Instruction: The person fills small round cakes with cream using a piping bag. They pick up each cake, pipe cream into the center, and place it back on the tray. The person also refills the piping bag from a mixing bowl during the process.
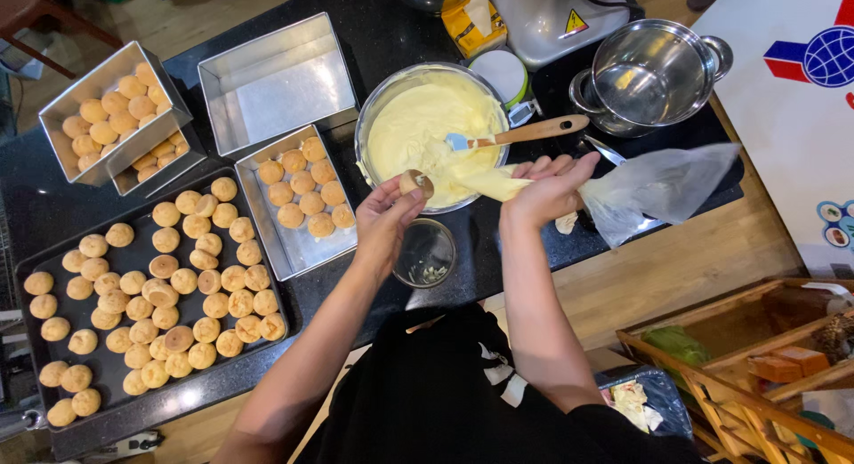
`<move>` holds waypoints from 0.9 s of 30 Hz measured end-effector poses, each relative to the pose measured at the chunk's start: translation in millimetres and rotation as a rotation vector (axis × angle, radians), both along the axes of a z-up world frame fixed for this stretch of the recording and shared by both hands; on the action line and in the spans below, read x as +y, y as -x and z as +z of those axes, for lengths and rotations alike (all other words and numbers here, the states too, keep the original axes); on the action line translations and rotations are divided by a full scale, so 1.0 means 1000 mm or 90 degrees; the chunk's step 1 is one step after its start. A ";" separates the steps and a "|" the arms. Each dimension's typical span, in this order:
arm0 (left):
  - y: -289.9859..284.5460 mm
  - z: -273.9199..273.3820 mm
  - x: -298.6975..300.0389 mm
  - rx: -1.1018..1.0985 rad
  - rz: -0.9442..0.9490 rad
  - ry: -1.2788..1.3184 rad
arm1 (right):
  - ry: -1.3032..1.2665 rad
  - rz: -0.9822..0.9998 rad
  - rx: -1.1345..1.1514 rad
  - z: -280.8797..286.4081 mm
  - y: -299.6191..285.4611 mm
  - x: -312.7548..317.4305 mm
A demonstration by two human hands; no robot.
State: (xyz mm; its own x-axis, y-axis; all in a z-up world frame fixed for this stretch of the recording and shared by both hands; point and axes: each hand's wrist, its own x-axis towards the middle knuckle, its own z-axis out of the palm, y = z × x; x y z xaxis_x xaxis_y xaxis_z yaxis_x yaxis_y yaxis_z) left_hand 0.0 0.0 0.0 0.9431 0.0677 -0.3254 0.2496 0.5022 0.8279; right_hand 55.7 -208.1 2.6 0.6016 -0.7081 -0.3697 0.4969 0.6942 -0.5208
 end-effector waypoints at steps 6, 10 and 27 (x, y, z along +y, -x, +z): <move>0.005 0.012 0.005 -0.020 0.028 -0.084 | 0.181 -0.079 0.109 0.023 0.010 -0.005; 0.004 0.015 0.001 -0.019 0.033 -0.081 | 0.124 -0.031 0.037 0.042 0.016 -0.014; 0.005 0.022 -0.006 -0.001 -0.016 0.039 | -0.081 0.092 0.049 0.057 0.001 0.021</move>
